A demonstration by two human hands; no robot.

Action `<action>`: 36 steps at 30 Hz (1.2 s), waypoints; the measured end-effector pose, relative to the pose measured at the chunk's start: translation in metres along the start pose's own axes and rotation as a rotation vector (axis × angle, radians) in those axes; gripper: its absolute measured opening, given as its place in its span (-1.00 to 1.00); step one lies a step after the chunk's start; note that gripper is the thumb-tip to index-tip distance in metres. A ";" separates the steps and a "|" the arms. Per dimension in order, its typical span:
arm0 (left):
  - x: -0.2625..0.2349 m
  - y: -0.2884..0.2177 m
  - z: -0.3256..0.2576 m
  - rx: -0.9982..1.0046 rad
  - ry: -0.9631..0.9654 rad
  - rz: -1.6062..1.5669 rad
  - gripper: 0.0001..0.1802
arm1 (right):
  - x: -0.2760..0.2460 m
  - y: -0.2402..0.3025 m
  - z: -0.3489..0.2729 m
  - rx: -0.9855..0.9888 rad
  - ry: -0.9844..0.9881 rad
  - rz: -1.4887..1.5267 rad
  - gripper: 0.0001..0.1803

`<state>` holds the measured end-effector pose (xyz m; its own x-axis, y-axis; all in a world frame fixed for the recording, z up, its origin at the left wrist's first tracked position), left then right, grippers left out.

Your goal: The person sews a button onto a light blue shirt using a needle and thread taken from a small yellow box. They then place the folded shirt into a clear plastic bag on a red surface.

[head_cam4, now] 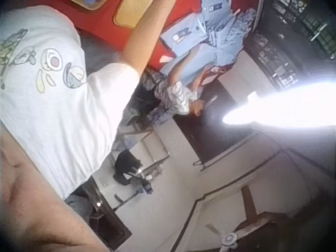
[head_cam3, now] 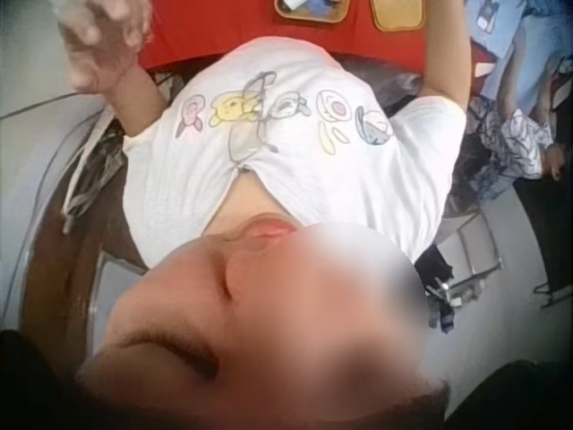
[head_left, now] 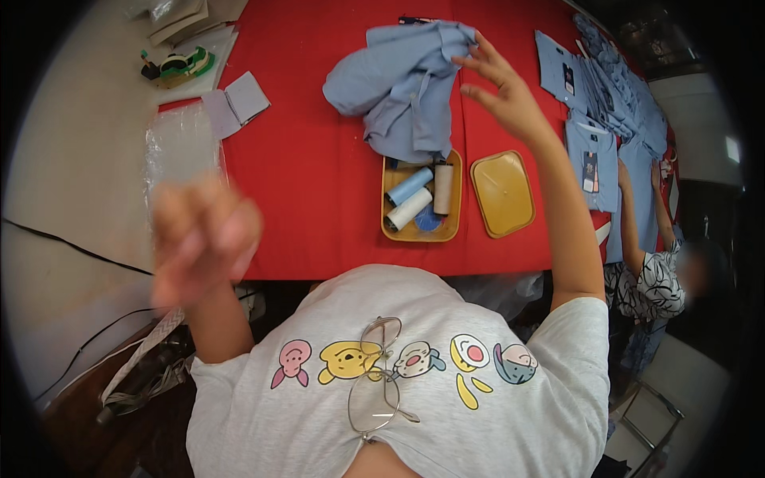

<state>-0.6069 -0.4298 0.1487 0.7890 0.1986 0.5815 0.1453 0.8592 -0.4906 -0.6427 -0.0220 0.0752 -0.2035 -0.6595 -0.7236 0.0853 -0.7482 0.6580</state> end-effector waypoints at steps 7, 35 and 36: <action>-0.101 0.124 -0.135 -0.645 -0.366 0.827 -0.89 | 0.070 -0.017 -0.142 0.350 0.034 -0.060 -0.62; -0.073 0.321 -0.039 -0.265 0.323 1.885 -0.85 | 0.070 -0.053 -0.154 0.360 -0.063 -0.074 -0.64; -0.071 0.314 -0.036 -0.326 0.259 1.783 -0.87 | 0.071 -0.057 -0.157 0.370 -0.063 -0.071 -0.62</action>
<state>-0.5958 -0.1907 -0.0703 0.1729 0.5709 -0.8026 -0.8018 -0.3917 -0.4513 -0.5094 -0.0382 -0.0464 -0.2565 -0.5926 -0.7636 -0.2868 -0.7078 0.6456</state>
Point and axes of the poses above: each hand's wrist, its own z-axis towards the middle knuckle, its own x-axis out of the palm, y = z × x, the point moved 5 cm from there along z, towards the middle knuckle, and after that the axes turned 15 degrees about x, right-handed, at the moved point
